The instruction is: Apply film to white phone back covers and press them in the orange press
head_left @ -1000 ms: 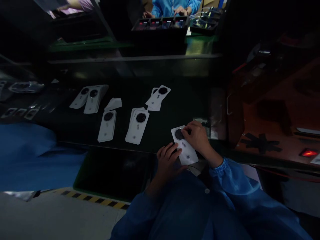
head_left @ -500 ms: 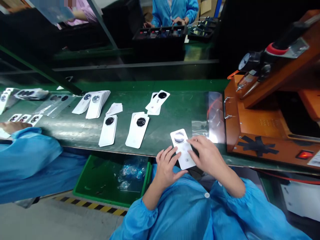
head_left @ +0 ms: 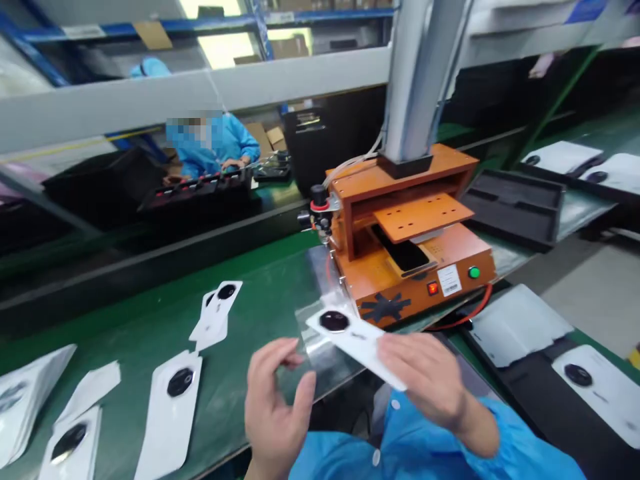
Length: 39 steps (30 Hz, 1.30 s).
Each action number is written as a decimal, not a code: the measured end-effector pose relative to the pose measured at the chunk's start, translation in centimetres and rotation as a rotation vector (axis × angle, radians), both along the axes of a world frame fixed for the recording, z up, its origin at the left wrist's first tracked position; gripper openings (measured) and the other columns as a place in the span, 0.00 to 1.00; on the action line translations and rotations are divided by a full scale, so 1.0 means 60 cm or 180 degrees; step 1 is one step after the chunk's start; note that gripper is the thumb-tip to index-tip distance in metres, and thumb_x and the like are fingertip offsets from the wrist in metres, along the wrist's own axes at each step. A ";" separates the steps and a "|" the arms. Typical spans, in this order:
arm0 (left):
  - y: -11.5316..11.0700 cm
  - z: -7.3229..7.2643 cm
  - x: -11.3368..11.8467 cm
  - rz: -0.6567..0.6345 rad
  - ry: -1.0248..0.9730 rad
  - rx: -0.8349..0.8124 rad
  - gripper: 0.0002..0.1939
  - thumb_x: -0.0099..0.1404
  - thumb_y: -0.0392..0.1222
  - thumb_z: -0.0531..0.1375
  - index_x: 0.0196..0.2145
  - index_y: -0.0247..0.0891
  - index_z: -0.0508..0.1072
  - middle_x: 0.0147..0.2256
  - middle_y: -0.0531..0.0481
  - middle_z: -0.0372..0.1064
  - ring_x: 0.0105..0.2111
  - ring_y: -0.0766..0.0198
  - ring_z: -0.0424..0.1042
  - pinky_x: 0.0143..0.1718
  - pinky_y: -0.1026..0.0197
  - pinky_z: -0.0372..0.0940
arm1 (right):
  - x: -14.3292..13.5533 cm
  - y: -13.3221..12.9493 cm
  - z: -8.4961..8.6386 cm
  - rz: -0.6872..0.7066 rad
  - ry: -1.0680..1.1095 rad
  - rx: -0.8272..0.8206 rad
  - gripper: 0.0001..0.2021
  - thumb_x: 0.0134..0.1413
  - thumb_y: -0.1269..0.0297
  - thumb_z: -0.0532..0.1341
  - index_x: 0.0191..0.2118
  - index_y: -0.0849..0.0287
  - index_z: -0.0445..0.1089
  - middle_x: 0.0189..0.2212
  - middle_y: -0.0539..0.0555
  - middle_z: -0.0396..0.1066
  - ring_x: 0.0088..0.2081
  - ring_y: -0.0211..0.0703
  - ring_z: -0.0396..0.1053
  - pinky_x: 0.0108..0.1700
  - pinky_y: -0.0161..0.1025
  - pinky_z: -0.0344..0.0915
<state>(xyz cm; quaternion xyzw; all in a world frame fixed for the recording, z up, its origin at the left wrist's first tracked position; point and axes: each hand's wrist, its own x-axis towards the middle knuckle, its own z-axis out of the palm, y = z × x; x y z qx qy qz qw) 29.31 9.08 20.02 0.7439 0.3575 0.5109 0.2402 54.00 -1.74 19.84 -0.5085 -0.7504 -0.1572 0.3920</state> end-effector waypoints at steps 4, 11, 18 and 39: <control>0.062 0.065 0.151 -0.1418 -0.0112 -0.1602 0.19 0.68 0.48 0.61 0.54 0.40 0.73 0.47 0.43 0.76 0.40 0.60 0.75 0.40 0.59 0.70 | 0.099 -0.039 -0.005 -0.1204 -0.0098 0.0337 0.26 0.61 0.75 0.56 0.60 0.43 0.70 0.51 0.53 0.77 0.53 0.51 0.76 0.50 0.50 0.73; 0.124 0.104 0.391 -0.1960 -0.1473 -0.3174 0.16 0.57 0.46 0.65 0.41 0.36 0.76 0.39 0.43 0.79 0.31 0.64 0.76 0.24 0.68 0.58 | 0.152 -0.032 -0.060 -0.1544 -0.0270 0.0176 0.28 0.58 0.77 0.55 0.61 0.46 0.70 0.53 0.54 0.77 0.55 0.51 0.75 0.54 0.51 0.73; 0.166 0.096 0.464 -0.1456 -0.1611 -0.3037 0.07 0.54 0.41 0.62 0.30 0.36 0.70 0.24 0.53 0.70 0.22 0.70 0.65 0.23 0.68 0.53 | 0.171 -0.043 -0.063 -0.1553 -0.0110 0.0123 0.27 0.60 0.76 0.56 0.62 0.46 0.68 0.54 0.54 0.75 0.56 0.50 0.74 0.54 0.50 0.72; -0.077 -0.089 0.117 -0.1782 0.0931 -0.2546 0.22 0.73 0.55 0.52 0.31 0.36 0.71 0.27 0.50 0.70 0.27 0.64 0.66 0.29 0.64 0.57 | 0.253 0.173 0.026 -0.1115 -0.0735 -0.1096 0.18 0.63 0.73 0.56 0.54 0.56 0.76 0.54 0.57 0.76 0.54 0.51 0.74 0.55 0.48 0.68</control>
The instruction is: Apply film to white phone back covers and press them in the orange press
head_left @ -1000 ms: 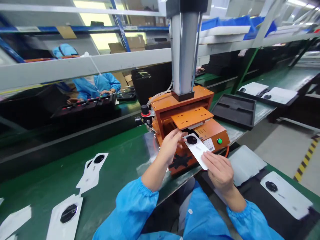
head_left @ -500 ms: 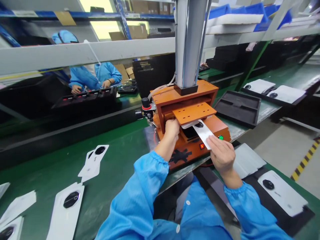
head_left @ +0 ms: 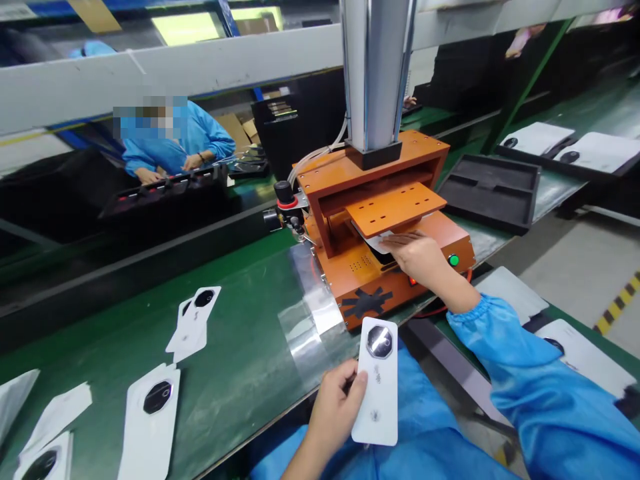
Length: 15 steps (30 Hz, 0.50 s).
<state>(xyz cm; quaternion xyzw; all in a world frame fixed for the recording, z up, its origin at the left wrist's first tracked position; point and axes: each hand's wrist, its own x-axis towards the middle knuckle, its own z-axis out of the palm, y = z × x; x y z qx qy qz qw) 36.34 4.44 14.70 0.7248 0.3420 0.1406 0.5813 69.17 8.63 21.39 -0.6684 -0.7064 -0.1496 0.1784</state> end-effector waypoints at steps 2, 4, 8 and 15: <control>0.000 -0.005 0.000 -0.0008 0.0007 0.0119 0.21 0.73 0.54 0.51 0.31 0.36 0.71 0.28 0.49 0.70 0.28 0.63 0.66 0.29 0.63 0.57 | 0.004 -0.004 0.006 0.0069 -0.0042 -0.0108 0.18 0.62 0.73 0.57 0.54 0.57 0.76 0.53 0.56 0.77 0.54 0.50 0.75 0.56 0.47 0.69; 0.002 -0.001 0.002 -0.0089 0.0023 0.0400 0.20 0.74 0.52 0.51 0.29 0.37 0.70 0.27 0.50 0.68 0.28 0.63 0.66 0.30 0.62 0.58 | 0.009 -0.007 0.015 0.0067 -0.0051 -0.0237 0.20 0.60 0.72 0.57 0.55 0.56 0.76 0.54 0.55 0.76 0.55 0.50 0.74 0.57 0.47 0.69; 0.007 0.018 0.014 -0.0342 -0.0205 0.1190 0.18 0.73 0.46 0.51 0.26 0.39 0.67 0.27 0.48 0.67 0.31 0.61 0.67 0.34 0.60 0.62 | 0.011 -0.004 0.028 0.0098 0.0051 -0.0532 0.22 0.53 0.70 0.60 0.54 0.56 0.77 0.54 0.56 0.76 0.55 0.54 0.74 0.56 0.47 0.70; 0.028 0.013 0.075 -0.0541 -0.0374 0.2691 0.09 0.70 0.35 0.53 0.32 0.38 0.70 0.66 0.36 0.60 0.55 0.50 0.72 0.54 0.48 0.69 | -0.063 -0.054 -0.026 -0.0299 0.0531 0.0619 0.22 0.57 0.76 0.54 0.53 0.59 0.75 0.55 0.60 0.74 0.56 0.52 0.71 0.60 0.53 0.62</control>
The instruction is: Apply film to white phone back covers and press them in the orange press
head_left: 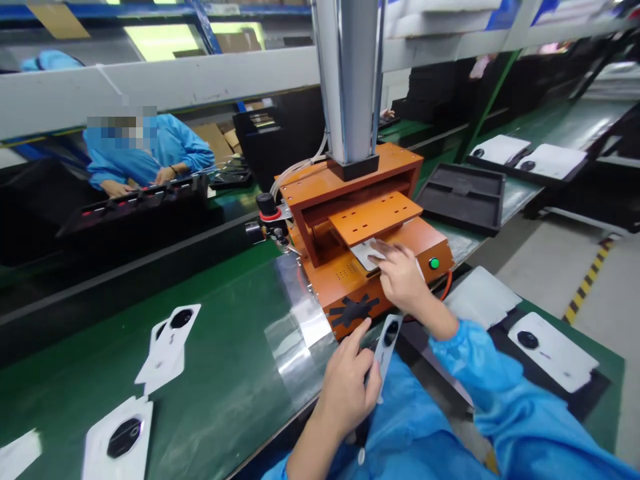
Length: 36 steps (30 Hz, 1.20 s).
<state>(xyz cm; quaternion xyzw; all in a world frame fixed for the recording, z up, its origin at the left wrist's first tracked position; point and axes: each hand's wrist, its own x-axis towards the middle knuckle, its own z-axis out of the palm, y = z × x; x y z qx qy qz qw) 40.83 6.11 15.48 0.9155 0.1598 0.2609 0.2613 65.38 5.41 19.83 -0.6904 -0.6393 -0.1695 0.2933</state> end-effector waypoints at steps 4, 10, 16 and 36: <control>0.013 -0.018 0.022 0.0141 0.0071 0.0512 0.10 0.70 0.34 0.53 0.30 0.38 0.68 0.71 0.34 0.48 0.45 0.54 0.78 0.43 0.51 0.74 | 0.008 -0.089 -0.085 -0.0758 0.0375 0.0961 0.22 0.62 0.75 0.52 0.58 0.55 0.71 0.52 0.60 0.72 0.54 0.50 0.70 0.56 0.52 0.64; 0.010 -0.035 0.018 0.0290 0.0249 0.0842 0.12 0.71 0.35 0.52 0.28 0.39 0.65 0.72 0.33 0.43 0.31 0.61 0.76 0.33 0.53 0.71 | 0.103 -0.159 -0.162 -0.1791 0.0242 0.0629 0.27 0.61 0.75 0.49 0.63 0.56 0.68 0.46 0.61 0.69 0.49 0.53 0.67 0.51 0.52 0.66; 0.006 -0.041 0.017 0.0512 0.0570 0.1191 0.11 0.70 0.35 0.54 0.27 0.39 0.63 0.71 0.35 0.49 0.22 0.66 0.69 0.27 0.55 0.66 | 0.130 -0.160 -0.170 -0.1645 0.0147 0.0325 0.30 0.59 0.78 0.48 0.64 0.55 0.67 0.49 0.62 0.67 0.48 0.53 0.65 0.52 0.52 0.67; -0.039 -0.067 -0.052 -0.0036 -0.0402 0.0136 0.16 0.68 0.35 0.58 0.52 0.45 0.74 0.52 0.41 0.73 0.50 0.53 0.75 0.50 0.50 0.73 | 0.016 -0.374 -0.229 -0.0913 0.4105 -0.0668 0.26 0.53 0.43 0.66 0.48 0.62 0.74 0.40 0.59 0.78 0.42 0.51 0.76 0.47 0.48 0.73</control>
